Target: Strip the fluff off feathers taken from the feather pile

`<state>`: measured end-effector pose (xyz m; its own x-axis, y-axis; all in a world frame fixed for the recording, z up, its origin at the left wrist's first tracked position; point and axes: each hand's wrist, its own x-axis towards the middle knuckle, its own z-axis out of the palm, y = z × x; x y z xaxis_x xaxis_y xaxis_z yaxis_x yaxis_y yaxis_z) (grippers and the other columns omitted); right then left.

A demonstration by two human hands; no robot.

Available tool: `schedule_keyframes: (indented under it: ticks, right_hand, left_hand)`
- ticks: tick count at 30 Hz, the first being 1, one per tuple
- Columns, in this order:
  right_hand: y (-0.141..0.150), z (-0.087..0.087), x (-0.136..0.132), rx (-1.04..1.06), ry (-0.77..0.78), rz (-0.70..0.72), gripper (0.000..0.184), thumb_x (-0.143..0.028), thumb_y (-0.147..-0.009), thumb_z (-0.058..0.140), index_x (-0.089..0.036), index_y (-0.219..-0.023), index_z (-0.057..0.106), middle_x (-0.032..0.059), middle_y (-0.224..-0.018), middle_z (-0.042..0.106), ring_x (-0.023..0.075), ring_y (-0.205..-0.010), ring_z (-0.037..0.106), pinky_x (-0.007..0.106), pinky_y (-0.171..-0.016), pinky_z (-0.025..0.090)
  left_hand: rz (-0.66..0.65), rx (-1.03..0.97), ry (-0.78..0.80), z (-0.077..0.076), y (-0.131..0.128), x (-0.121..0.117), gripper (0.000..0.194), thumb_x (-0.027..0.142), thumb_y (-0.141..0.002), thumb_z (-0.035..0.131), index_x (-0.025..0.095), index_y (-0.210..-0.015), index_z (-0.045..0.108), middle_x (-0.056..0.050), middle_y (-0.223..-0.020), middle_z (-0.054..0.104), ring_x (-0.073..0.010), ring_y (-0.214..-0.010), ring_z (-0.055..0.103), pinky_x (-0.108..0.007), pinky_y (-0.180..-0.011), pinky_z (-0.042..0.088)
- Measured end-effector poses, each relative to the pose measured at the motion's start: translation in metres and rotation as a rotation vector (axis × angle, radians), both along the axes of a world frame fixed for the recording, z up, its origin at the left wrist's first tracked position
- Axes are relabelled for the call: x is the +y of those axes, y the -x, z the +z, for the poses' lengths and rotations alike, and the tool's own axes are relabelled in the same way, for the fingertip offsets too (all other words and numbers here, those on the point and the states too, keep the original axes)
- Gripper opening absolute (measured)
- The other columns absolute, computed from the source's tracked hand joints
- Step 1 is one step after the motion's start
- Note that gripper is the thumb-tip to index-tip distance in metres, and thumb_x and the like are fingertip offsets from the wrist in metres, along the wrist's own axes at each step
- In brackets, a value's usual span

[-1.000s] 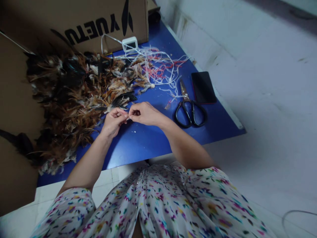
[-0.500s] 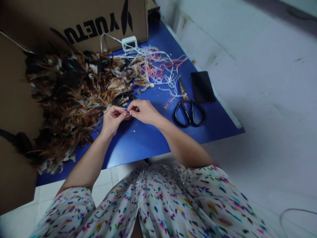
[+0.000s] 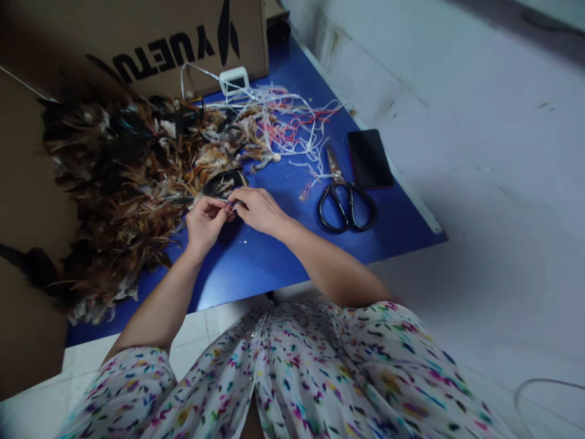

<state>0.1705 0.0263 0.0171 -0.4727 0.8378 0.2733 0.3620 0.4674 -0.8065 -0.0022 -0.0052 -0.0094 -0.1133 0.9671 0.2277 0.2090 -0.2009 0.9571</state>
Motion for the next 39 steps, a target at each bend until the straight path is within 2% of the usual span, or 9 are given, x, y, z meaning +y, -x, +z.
schedule_keyframes:
  ticks: [5,9,12,14,16,21,30,39]
  right_hand:
    - [0.002,-0.002,0.001,0.054,0.106,-0.069,0.018,-0.017,-0.087,0.056,-0.016,-0.093,0.073,0.0005,-0.078,0.071,0.0122,-0.070,0.059,0.026,-0.072,0.043]
    - [0.005,-0.011,0.007,0.174,0.230,-0.089,0.012,-0.019,-0.081,0.062,-0.015,-0.087,0.071,0.0007,-0.076,0.070,0.0121,-0.070,0.061,0.025,-0.069,0.045]
    - [0.008,-0.013,0.010,0.252,0.371,-0.086,0.006,-0.018,-0.077,0.066,-0.014,-0.081,0.069,-0.0011,-0.066,0.066,0.0101,-0.060,0.058,0.023,-0.061,0.045]
    - [0.010,-0.008,0.010,0.293,0.489,-0.089,0.001,-0.015,-0.076,0.067,-0.015,-0.076,0.067,-0.0036,-0.057,0.061,0.0077,-0.050,0.053,0.021,-0.052,0.041]
    - [0.010,-0.002,0.009,0.326,0.603,-0.102,0.006,-0.010,-0.075,0.067,-0.015,-0.072,0.065,-0.0047,-0.051,0.058,0.0064,-0.045,0.049,0.019,-0.046,0.038]
    - [0.010,0.011,0.007,0.360,0.768,-0.109,0.013,-0.003,-0.075,0.067,-0.014,-0.067,0.067,-0.0035,-0.049,0.061,0.0055,-0.043,0.050,0.017,-0.043,0.041]
    - [0.008,0.011,0.008,0.372,0.864,-0.044,0.020,-0.002,-0.085,0.063,-0.012,-0.068,0.067,-0.0036,-0.050,0.061,0.0031,-0.038,0.046,0.014,-0.039,0.036]
    - [0.012,0.009,0.007,0.387,0.809,-0.049,0.026,0.001,-0.083,0.059,-0.014,-0.062,0.060,-0.0047,-0.049,0.059,0.0036,-0.040,0.045,0.015,-0.040,0.034]
  left_hand:
    - [0.026,0.066,-0.048,0.001,-0.001,-0.002,0.014,0.030,-0.081,0.074,0.020,-0.084,0.065,0.000,-0.080,0.075,-0.0127,-0.064,0.073,-0.025,-0.065,0.060]
    - [0.033,0.069,-0.069,0.004,-0.004,-0.003,0.016,0.031,-0.080,0.075,0.019,-0.085,0.065,0.000,-0.078,0.075,-0.0130,-0.064,0.073,-0.025,-0.064,0.061]
    - [0.040,0.079,-0.090,0.004,-0.004,-0.003,0.016,0.031,-0.081,0.075,0.020,-0.086,0.066,0.001,-0.077,0.075,-0.0130,-0.064,0.073,-0.024,-0.064,0.061]
    - [0.045,0.082,-0.096,0.004,-0.004,-0.003,0.016,0.032,-0.081,0.075,0.020,-0.087,0.067,0.001,-0.077,0.075,-0.0128,-0.065,0.073,-0.024,-0.065,0.061]
    - [0.047,0.073,-0.099,0.004,-0.004,-0.004,0.016,0.032,-0.081,0.076,0.020,-0.087,0.067,0.001,-0.077,0.075,-0.0128,-0.065,0.073,-0.024,-0.065,0.061]
    - [0.048,0.050,-0.095,0.003,-0.005,-0.005,0.019,0.034,-0.081,0.077,0.020,-0.087,0.067,0.001,-0.078,0.075,-0.0130,-0.065,0.073,-0.024,-0.064,0.061]
    - [0.045,-0.017,-0.083,0.002,-0.006,-0.004,0.024,0.037,-0.079,0.079,0.020,-0.088,0.065,0.001,-0.079,0.074,-0.0126,-0.064,0.073,-0.025,-0.063,0.062]
    - [0.071,-0.082,-0.050,0.005,-0.008,-0.002,0.038,0.047,-0.071,0.084,0.019,-0.085,0.062,0.001,-0.079,0.072,-0.0121,-0.061,0.071,-0.025,-0.060,0.062]
